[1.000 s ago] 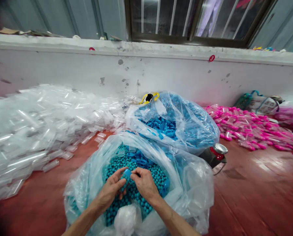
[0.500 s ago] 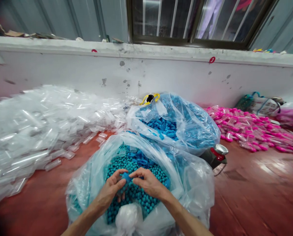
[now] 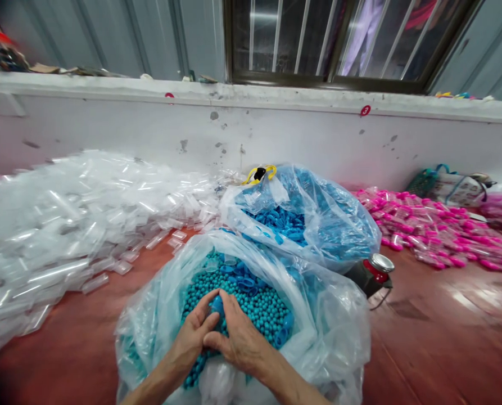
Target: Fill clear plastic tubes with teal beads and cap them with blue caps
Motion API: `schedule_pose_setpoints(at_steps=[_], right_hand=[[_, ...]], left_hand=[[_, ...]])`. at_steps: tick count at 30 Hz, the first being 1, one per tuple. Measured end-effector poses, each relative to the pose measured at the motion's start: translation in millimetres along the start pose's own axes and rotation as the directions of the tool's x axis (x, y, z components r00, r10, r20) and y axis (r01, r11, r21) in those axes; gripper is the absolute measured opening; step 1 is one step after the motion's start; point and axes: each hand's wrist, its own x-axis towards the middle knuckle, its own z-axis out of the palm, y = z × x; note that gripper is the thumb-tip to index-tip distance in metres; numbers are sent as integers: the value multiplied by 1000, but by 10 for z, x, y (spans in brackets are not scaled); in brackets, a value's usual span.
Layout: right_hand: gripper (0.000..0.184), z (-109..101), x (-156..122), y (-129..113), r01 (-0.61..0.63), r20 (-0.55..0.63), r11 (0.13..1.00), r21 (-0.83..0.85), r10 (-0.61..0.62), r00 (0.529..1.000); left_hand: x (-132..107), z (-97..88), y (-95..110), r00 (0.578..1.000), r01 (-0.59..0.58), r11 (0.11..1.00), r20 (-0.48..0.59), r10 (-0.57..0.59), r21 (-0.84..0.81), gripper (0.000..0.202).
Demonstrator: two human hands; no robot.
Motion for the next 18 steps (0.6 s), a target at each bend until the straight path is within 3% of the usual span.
schedule_pose_setpoints(at_steps=[3,6,9,15,18], right_hand=[[97,38,-9,1,2,47,998,-57,1,999],[79,94,-2,-38,76,-78,989,-126,-86,993],[66,152,4,-79,99,-191,977,-190,-136,972],[66,251,-14,-74,65,-196,983,-172,-99,976],[74,305,-34,-78,79,-152,985,-152,-102,983]], left_hand=[[-26,4,57,999,-17,999,47,20,-50,55],[-25,18,36,998,-27,997,55,31,-68,39],[6,43,-50,999,-44,998,-16,43,-36,28],[25,95,-127,996,-44,987,-72,56,158,20],[-22,-10,-41,992,-84,948,-59,107,307,20]])
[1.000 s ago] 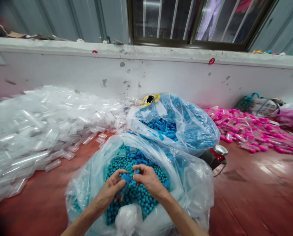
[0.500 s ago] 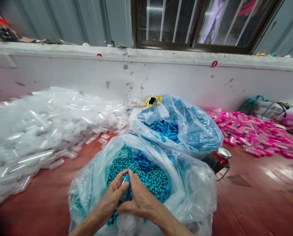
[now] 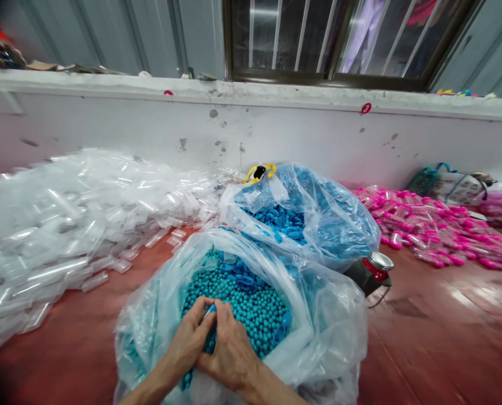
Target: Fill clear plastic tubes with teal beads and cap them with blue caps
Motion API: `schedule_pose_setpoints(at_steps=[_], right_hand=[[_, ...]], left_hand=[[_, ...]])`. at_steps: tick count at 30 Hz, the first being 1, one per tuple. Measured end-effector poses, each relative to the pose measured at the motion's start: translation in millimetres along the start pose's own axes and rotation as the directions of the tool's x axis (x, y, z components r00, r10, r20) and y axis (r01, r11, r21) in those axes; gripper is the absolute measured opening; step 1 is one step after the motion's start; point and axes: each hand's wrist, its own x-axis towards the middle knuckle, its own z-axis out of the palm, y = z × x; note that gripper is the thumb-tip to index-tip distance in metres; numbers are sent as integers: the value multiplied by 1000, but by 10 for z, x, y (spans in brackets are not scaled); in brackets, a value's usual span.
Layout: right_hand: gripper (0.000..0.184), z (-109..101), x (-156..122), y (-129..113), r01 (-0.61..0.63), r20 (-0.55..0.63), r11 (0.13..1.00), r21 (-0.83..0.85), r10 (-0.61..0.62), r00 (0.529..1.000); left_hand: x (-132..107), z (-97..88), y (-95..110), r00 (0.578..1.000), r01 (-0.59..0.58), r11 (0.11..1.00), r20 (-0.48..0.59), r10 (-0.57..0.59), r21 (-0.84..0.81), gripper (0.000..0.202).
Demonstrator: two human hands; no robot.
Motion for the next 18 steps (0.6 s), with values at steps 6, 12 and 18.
schedule_pose_setpoints(at_steps=[6,12,18], right_hand=[[56,-98,59,156,0,96,1000,-26,2,995],[30,-475,296,530,-162,-71,930,-329,146,987],[25,-493,544,510,-114,-126,783,-612,46,991]], left_hand=[[-183,-950,-125,992,65,893,-130,-8,445,36],[-308,-1404,-197,912,214,477,-349,215,852,42],[169,-442,68,985,-55,652,-64,158,757,34]])
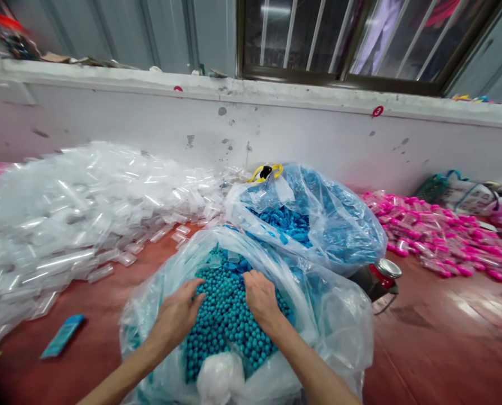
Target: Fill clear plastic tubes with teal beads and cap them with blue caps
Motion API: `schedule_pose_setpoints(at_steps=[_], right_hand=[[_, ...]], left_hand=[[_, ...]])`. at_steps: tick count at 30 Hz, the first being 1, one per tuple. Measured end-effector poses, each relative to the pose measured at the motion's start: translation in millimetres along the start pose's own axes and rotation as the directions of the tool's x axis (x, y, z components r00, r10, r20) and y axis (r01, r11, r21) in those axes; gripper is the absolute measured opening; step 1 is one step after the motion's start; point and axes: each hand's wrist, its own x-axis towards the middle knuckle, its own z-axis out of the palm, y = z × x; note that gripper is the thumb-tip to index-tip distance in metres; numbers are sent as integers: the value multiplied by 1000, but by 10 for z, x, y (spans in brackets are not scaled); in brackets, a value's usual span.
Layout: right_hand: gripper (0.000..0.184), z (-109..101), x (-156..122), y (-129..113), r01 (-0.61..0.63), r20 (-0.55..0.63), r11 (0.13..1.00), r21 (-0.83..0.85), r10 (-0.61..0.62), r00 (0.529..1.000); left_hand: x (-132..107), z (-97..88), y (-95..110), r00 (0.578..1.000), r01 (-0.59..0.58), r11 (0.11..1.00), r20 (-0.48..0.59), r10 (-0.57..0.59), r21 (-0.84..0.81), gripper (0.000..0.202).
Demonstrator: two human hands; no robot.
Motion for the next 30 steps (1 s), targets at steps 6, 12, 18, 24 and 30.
schedule_pose_setpoints(at_steps=[6,12,18,24,30], right_hand=[[9,81,66,-35,31,16,980,-198,-28,999],[19,252,3,-8,84,39,959,-271,-76,996],[28,342,-304,265,100,-91,954,-283,-131,987],[24,204,-104,49,-15,86,987,-161,29,996],[21,242,143,24,15,163,999,52,-23,986]], left_hand=[[363,520,335,977,15,998,212,-26,55,29],[412,645,256,961,60,997,267,-69,41,31],[422,683,184,949,95,995,305,-81,-31,36],[368,725,136,952,92,984,303,-42,-150,38],[351,739,71,962,84,957,273,-5,-278,29]])
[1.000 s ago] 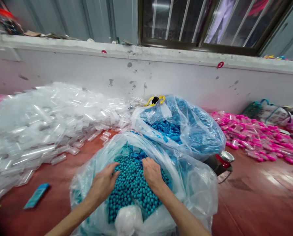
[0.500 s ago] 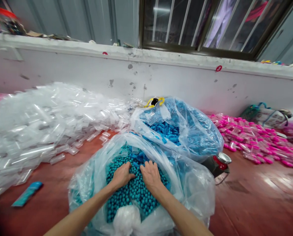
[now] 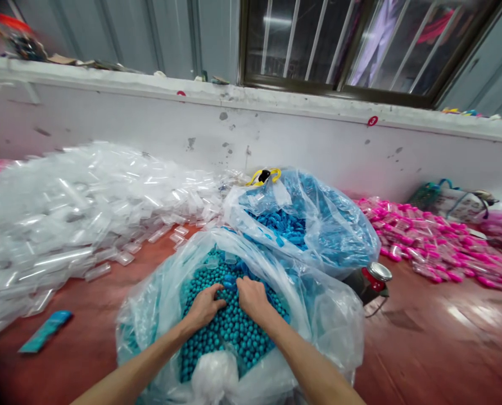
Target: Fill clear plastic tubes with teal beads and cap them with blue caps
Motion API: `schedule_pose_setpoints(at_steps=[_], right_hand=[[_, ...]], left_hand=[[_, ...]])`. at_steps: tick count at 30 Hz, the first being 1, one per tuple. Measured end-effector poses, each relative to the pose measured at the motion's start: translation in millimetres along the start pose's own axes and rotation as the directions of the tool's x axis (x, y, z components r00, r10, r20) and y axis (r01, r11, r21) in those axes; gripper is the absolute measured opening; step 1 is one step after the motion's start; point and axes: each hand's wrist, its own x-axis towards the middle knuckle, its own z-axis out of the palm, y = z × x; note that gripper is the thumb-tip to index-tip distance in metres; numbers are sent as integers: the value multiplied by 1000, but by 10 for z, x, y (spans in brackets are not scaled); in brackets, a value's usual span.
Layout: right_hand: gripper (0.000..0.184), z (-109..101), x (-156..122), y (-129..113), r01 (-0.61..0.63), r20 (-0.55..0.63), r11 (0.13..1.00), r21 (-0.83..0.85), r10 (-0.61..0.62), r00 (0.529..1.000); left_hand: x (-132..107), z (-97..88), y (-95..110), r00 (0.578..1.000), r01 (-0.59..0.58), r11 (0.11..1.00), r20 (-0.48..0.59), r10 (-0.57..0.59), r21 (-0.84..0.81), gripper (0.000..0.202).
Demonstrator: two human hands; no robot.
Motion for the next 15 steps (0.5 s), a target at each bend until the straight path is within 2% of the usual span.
schedule_pose_setpoints(at_steps=[4,7,9,12,13,15], right_hand=[[31,29,-135,190,35,-31,987,154,-31,999],[39,-9,-268,286,133,-90,925,355,-108,990],[40,-96,-310,313,122,-104,893,434,-85,991],[35,-241,-305,257,-67,-29,924,376,84,996],[32,-264,-300,208,-127,8,944,305,131,991],[30,-250,-302,89,-158,73,982,107,151,986]], left_hand=[[-8,18,-74,998,-45,996,28,47,-78,18],[-26,21,-94,996,-77,991,31,80,-111,15],[-36,17,-85,995,-88,989,26,92,-119,16],[-31,10,-50,995,-92,989,27,96,-113,17],[-22,7,-37,995,-89,990,31,93,-109,16],[3,-3,-14,996,-78,992,40,83,-102,14]])
